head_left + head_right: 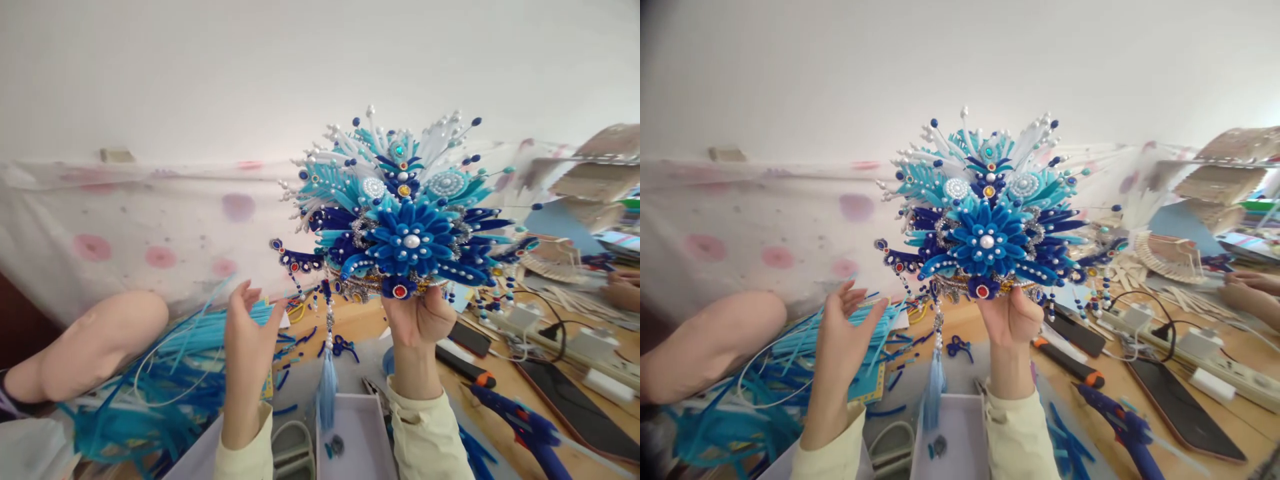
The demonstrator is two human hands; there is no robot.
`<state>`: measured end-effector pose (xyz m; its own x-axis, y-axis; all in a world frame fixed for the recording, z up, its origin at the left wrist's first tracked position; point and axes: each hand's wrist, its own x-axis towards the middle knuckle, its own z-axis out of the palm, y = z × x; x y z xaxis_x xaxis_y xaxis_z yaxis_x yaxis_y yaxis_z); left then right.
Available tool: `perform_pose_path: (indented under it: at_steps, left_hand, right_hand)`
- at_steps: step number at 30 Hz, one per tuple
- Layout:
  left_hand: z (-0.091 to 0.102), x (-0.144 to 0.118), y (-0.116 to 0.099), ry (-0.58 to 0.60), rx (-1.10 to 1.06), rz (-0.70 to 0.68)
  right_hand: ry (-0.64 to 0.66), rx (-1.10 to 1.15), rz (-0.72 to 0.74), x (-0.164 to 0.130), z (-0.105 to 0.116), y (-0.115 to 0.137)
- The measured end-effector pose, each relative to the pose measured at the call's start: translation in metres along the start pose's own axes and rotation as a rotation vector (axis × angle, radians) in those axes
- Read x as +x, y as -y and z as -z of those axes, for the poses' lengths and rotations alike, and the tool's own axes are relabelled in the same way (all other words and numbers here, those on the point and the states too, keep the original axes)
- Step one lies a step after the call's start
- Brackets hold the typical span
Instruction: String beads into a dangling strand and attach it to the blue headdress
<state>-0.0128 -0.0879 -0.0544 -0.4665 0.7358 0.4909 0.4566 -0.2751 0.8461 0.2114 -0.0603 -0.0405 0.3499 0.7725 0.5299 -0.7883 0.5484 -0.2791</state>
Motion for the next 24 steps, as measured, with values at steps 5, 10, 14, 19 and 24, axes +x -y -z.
perform_pose_path:
  at_steps: [5, 10, 14, 19, 24]
  left_hand:
    - [-0.024, -0.002, 0.01, 0.156, -0.223, 0.002]
    - [-0.03, -0.002, 0.004, 0.398, -0.42, 0.103]
    - [-0.025, -0.002, 0.001, 0.467, -0.388, 0.166]
    - [-0.01, -0.002, 0.003, 0.485, -0.328, 0.177]
    - [-0.008, -0.001, 0.003, 0.529, -0.308, 0.164]
  right_hand:
    - [0.009, -0.02, -0.012, 0.002, 0.008, 0.005]
    - [-0.002, -0.033, -0.019, 0.0, 0.009, 0.001]
    - [0.001, -0.041, -0.03, -0.005, 0.002, -0.001]
    - [0.011, -0.037, -0.021, -0.007, -0.005, 0.0]
    - [0.0, -0.029, -0.008, -0.007, -0.003, 0.002]
